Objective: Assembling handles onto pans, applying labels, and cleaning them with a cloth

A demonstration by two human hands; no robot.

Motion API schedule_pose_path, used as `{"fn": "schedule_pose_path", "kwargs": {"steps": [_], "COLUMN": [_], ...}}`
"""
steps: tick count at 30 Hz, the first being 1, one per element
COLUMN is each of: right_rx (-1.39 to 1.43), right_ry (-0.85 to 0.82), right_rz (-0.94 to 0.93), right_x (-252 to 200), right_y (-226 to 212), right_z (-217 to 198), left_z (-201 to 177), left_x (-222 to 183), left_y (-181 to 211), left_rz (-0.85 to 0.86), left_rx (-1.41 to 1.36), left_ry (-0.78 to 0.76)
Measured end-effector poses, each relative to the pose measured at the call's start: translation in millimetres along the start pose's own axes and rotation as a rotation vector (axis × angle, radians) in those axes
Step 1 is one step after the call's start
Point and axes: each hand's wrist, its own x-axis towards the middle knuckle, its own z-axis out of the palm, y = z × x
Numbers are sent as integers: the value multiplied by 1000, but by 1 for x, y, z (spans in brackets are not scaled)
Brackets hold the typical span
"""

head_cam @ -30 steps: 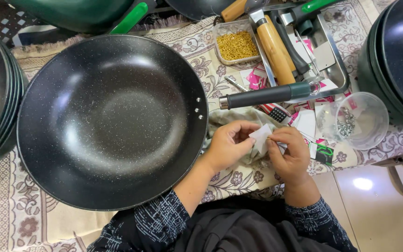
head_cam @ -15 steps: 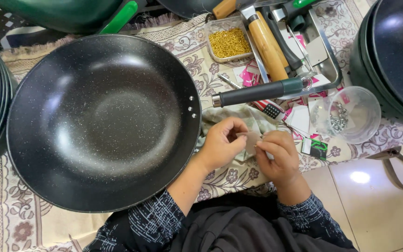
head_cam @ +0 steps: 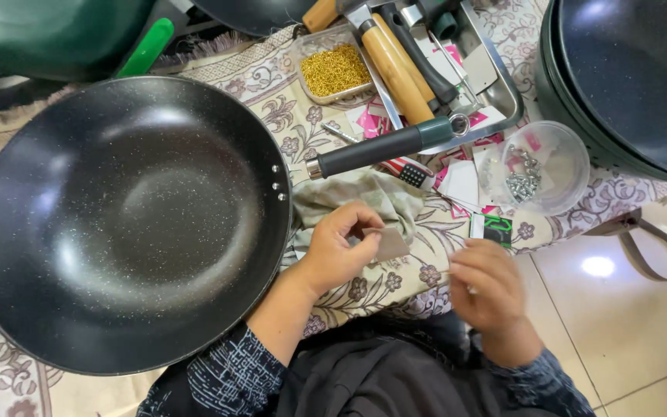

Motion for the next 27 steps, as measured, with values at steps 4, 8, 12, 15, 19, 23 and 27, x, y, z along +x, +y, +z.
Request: {"fn": "schedule_pose_path", "kwargs": {"steps": [4,8,12,15,19,23,27], "right_rx": [-27,-128,-147,-158,-89,-103,-100], "right_ry": [95,66,129,79,181,173,161], "right_rz": [39,179,310,345,224,273,311], "right_x": [-21,-31,-43,-40,-35,-35,-39], "right_y": [15,13,23,26,41,46,53], "right_z": [-43,-72,-80,-76,-69,-70,-69], "left_z": [10,29,59,81,107,115,116], "left_x": [-1,8,23,44,73,71,54], "left_y": [15,32,33,28,0,-10,-22], "left_rz": [32,94,89,211,534,697,751], "left_rx": [44,190,232,303,477,709,814], "left_ry": [-9,-189,-258,-247,-70,-19,-52]}}
